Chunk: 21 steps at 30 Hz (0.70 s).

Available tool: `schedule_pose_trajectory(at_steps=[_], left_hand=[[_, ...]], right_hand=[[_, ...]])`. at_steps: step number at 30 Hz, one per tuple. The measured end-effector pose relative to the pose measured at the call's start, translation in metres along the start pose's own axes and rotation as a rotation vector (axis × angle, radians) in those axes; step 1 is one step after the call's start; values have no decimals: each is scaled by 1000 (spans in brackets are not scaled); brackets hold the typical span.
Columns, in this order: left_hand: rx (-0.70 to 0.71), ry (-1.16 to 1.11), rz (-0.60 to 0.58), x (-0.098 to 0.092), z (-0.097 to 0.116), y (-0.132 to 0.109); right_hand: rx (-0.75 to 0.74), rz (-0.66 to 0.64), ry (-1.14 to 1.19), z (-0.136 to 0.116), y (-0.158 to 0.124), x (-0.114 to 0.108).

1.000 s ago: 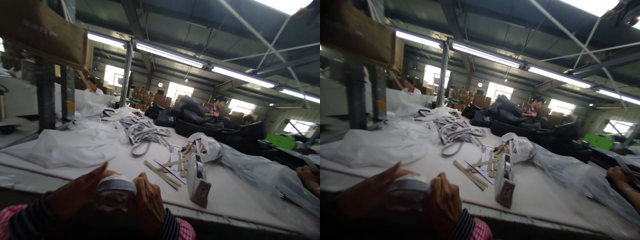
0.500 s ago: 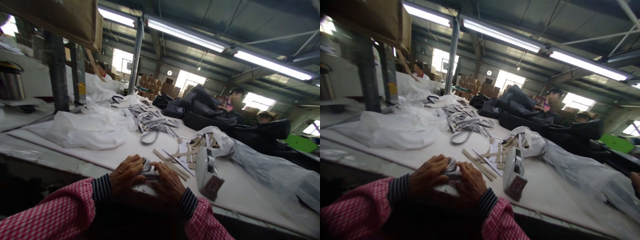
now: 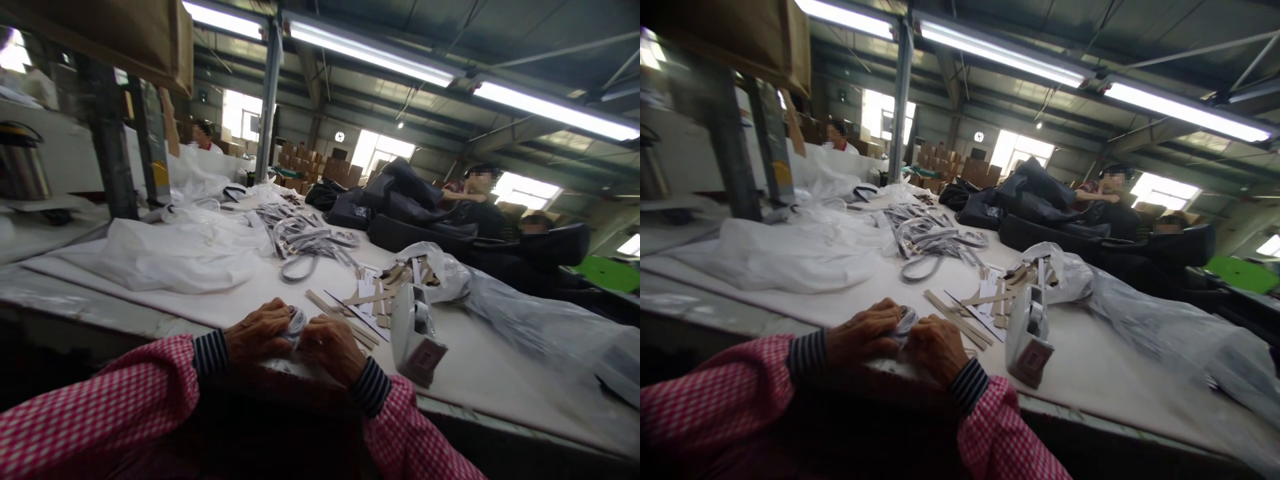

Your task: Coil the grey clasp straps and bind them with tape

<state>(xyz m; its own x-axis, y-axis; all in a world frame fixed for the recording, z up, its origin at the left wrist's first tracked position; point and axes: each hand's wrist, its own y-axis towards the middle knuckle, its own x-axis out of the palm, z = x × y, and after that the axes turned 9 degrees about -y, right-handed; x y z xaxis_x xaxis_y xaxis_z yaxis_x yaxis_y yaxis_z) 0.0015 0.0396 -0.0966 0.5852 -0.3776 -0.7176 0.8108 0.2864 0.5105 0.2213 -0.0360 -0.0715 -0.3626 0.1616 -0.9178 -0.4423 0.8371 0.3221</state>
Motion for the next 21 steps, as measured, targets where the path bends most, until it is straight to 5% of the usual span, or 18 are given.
schedule_pose_trajectory(at_steps=[8, 14, 21], left_hand=[[-34, -43, -17, -3, -2, 1], [-42, -14, -67, -14, -10, 7], [-69, 31, -115, -18, -8, 8]], right_hand=[[104, -15, 146, 4, -8, 3], [-20, -100, 63, 19, 13, 0], [36, -125, -53, 19, 26, 4]])
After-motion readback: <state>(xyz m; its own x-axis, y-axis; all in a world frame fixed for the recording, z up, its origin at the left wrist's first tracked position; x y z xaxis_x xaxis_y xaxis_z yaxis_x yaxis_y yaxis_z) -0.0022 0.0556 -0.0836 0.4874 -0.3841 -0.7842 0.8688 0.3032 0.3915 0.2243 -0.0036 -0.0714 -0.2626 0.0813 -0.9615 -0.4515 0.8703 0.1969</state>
